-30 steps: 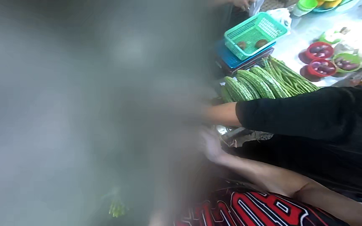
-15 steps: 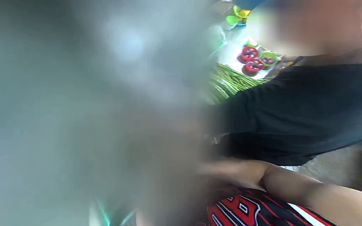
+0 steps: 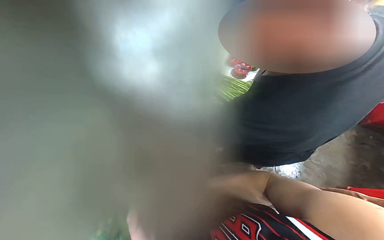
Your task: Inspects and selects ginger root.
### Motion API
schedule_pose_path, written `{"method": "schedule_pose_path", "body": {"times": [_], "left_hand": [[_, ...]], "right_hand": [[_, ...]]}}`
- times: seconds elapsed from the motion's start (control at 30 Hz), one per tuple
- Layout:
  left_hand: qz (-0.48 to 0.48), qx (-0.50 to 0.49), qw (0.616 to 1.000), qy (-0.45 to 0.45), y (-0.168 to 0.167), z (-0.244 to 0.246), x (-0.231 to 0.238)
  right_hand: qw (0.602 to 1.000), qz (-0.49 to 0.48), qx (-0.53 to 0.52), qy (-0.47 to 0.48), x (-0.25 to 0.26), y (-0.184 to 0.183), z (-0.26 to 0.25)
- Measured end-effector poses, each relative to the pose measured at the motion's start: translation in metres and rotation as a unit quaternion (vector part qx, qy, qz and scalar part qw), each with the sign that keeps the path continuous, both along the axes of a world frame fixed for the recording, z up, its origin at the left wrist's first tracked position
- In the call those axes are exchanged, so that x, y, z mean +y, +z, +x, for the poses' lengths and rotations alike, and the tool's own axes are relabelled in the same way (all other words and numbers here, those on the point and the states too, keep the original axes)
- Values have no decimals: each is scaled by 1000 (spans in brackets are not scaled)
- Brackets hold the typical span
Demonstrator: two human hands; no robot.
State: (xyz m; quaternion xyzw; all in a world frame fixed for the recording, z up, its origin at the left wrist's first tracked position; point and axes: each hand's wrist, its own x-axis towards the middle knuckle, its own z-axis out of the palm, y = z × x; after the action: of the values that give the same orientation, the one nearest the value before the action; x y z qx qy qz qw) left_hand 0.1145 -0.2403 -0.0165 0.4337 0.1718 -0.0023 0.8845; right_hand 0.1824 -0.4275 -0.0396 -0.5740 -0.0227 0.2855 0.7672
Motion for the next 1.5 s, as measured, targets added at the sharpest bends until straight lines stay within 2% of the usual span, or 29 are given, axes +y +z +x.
{"method": "schedule_pose_path", "body": {"times": [0.3,0.6,0.83,1.17,1.5], "left_hand": [[-15,11,999,-34,-19,5,-5],[33,64,997,23,-9,11,-25],[4,63,996,58,-17,8,-26],[17,70,995,69,-31,9,-22],[33,80,995,56,-29,21,-19]], "right_hand": [[1000,-15,-9,-3,-7,-9,2],[1000,-26,-2,-3,-17,-12,5],[1000,-25,15,-2,-15,-18,10],[998,-49,10,32,-10,-23,20],[999,-43,8,23,-7,-25,29]]}}
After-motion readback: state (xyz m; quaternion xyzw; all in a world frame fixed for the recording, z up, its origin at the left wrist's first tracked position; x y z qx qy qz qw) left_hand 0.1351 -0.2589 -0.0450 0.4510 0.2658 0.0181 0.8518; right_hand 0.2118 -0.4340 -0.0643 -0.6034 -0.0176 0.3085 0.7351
